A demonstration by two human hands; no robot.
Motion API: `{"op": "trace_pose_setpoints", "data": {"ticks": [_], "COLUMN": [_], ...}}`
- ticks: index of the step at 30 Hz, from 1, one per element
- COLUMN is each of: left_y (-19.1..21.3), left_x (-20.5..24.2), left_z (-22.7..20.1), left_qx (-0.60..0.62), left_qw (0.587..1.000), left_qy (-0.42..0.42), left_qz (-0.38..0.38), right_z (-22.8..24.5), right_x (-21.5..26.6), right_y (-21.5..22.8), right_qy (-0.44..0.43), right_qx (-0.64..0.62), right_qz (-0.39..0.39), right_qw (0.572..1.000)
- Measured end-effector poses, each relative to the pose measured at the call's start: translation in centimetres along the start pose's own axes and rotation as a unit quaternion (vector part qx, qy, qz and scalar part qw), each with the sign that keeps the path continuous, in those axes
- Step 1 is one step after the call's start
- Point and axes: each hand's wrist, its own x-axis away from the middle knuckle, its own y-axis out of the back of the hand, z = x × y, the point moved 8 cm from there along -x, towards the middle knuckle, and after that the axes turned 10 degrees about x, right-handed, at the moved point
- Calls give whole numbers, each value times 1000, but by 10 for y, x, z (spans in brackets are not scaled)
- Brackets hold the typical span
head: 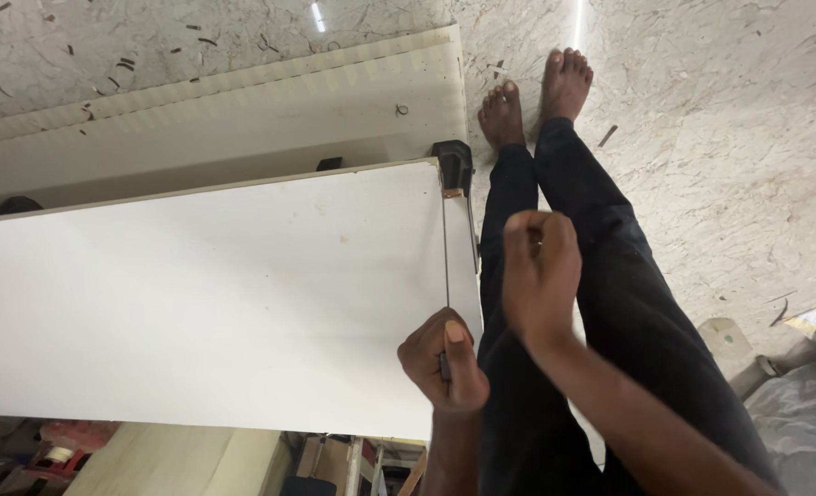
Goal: The person uses a metal straight edge and a utility knife to score and cut a white sheet material resting on a black stool. They repeatedly score the edge and then snap off a section of the sheet.
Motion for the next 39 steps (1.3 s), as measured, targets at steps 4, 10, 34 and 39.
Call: {"op": "trace_pose_setpoints", "data": {"ticks": [4,10,34,39], "left_y": [1,4,10,3], "left_x": [-6,-10,0,-7], "left_z": [3,6,26,12], "left_qx": [14,16,-19,-19], "left_qw": [1000,999,994,999], "left_qy": [-14,-31,17,15], "left_qz": [4,-1,-102,-28], "right_z": [41,40,101,110], "right_x": [25,2,-5,-6], "right_y": [8,-6,-109,-108], "right_qy": [205,165,551,527], "right_qx": [-31,-80,-32,23], "right_qz": [6,26,270,284], "right_qw": [978,983,789,800]}}
